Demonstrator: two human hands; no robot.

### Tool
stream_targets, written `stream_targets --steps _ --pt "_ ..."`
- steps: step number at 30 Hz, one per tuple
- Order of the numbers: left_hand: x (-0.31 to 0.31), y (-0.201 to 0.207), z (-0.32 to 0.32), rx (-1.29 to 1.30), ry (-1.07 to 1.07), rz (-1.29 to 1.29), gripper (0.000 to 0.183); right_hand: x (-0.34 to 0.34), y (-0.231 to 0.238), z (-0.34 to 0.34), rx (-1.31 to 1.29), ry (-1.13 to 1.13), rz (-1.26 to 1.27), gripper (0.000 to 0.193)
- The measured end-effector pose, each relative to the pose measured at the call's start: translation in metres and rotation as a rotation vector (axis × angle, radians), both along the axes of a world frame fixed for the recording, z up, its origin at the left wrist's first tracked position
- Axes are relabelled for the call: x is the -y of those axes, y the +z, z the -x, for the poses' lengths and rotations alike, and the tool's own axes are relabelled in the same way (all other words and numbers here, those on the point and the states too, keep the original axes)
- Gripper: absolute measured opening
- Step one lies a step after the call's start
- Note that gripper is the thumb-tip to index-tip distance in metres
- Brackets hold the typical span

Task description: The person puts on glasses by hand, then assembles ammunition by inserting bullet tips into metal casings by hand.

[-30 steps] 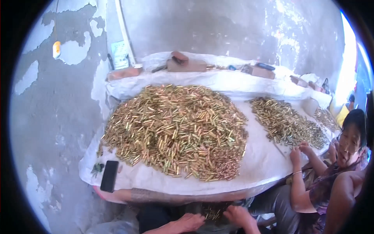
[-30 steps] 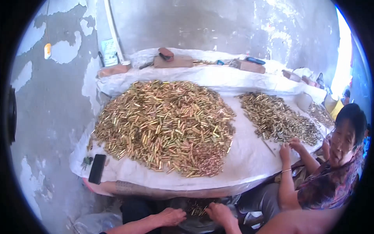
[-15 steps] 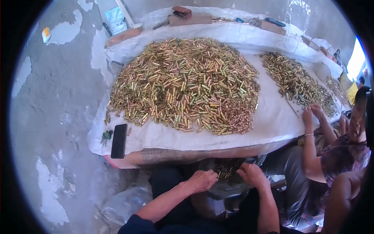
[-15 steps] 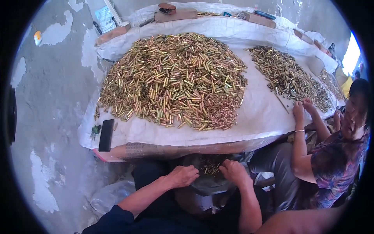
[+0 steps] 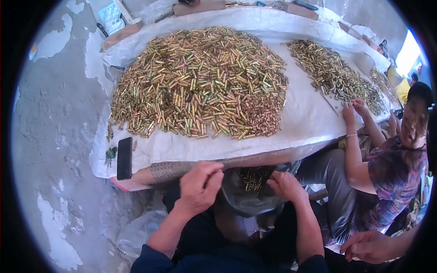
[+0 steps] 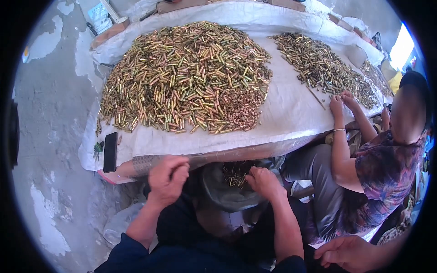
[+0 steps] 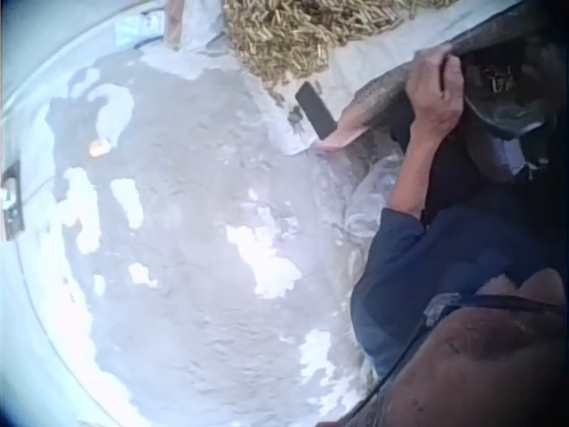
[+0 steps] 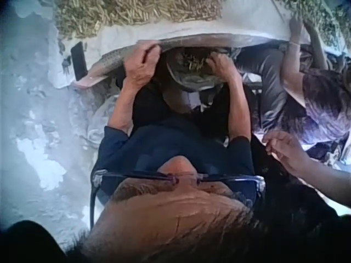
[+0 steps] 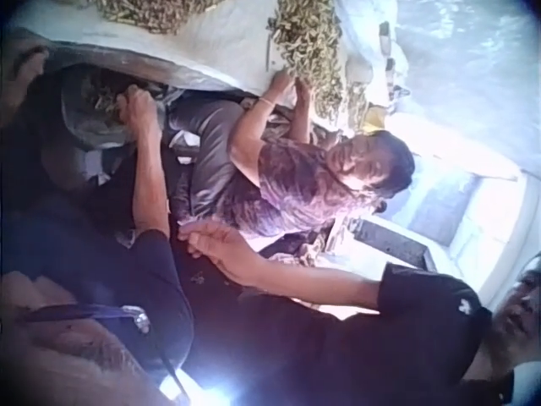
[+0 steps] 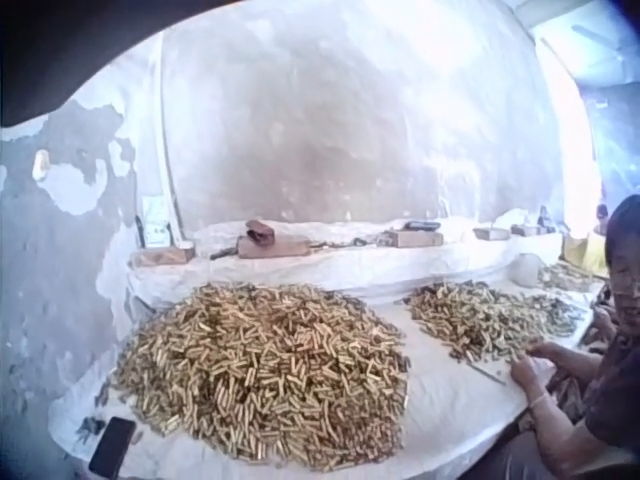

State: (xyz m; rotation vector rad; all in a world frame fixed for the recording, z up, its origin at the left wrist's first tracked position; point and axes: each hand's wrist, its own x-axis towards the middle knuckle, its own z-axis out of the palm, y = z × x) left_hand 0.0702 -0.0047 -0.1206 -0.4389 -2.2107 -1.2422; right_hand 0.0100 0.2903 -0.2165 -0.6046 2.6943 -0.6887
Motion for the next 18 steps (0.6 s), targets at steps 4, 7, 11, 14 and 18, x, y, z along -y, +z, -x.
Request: stream_targets --steps 4,7,11,14,18 --pt "0.001 0.062 -0.015 -0.133 -0.092 -0.369 0.022 0.006 0.001 0.002 0.018 -0.017 -0.010 0.031" --pt "-0.021 0.112 -0.034 -0.153 -0.227 -0.713 0.023 0.007 0.002 0.003 0.036 -0.025 0.011 0.030" --pt "-0.042 0.118 -0.028 -0.478 -0.593 -0.873 0.047 0.010 0.009 0.003 0.068 -0.038 -0.004 0.030" --pt "-0.039 0.141 -0.026 -0.258 -1.013 -0.857 0.042 0.014 0.010 0.002 0.082 -0.044 0.004 0.031" --pt "-0.042 0.154 -0.013 -0.045 -1.444 -0.819 0.034 0.006 0.006 0.002 0.060 -0.039 -0.004 0.031"
